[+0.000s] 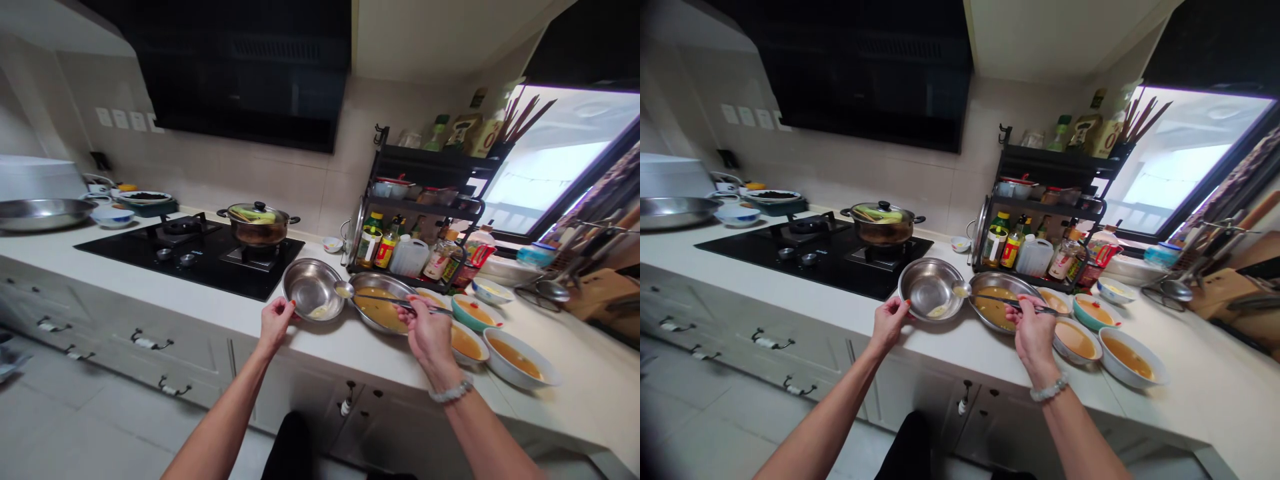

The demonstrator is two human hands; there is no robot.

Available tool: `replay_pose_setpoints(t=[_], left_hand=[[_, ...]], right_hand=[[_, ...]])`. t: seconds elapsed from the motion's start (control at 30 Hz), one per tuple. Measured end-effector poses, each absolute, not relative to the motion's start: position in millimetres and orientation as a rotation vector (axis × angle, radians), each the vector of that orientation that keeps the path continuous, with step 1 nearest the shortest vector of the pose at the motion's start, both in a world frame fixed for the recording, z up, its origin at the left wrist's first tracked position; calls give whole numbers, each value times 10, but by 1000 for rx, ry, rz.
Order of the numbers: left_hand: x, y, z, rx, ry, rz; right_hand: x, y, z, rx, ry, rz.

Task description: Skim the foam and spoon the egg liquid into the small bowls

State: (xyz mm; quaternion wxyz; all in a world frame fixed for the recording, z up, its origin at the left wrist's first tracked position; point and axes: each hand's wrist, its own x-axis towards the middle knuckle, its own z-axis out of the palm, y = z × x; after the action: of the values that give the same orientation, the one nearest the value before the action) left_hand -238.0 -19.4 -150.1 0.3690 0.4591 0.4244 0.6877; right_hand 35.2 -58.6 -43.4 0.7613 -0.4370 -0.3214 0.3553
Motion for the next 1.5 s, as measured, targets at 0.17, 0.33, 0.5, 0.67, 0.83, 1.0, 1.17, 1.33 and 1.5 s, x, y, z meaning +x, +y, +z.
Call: replay_pose_setpoints(t=[0.17, 0.33, 0.5, 0.67, 0.83, 1.0, 1.17, 1.33, 1.5], left_hand=[[-2374, -166, -1508, 1082, 1091, 1711], [-2385, -117, -1559, 1036, 1073, 1684], [-2403, -110, -1564, 1027, 1054, 1650], [-2367, -130, -1507, 1036, 1116, 1588], [-2369, -114, -1524, 1114, 1331, 1576], [-2381, -256, -1567, 1233, 1630, 1742], [-1992, -678, -1547, 1433, 1423, 1740], [-1191, -1107, -1461, 1585, 1018, 1437], [-382, -1340, -1335, 1693, 697, 1098]], right_hand=[[699, -627, -423, -996, -716, 596], [914, -843, -559, -1197, -1065, 293], [1037, -1071, -739, -1059, -1622, -43], [1107, -1164, -883, -935, -1787, -193], [1068, -1156, -982, -1119, -1225, 96], [1217, -1196, -901, -1046, -720, 236], [1514, -1486, -754, -1121, -760, 27], [1696, -1698, -893, -1293, -961, -142], [1748, -1749, -1044, -1309, -1265, -276]])
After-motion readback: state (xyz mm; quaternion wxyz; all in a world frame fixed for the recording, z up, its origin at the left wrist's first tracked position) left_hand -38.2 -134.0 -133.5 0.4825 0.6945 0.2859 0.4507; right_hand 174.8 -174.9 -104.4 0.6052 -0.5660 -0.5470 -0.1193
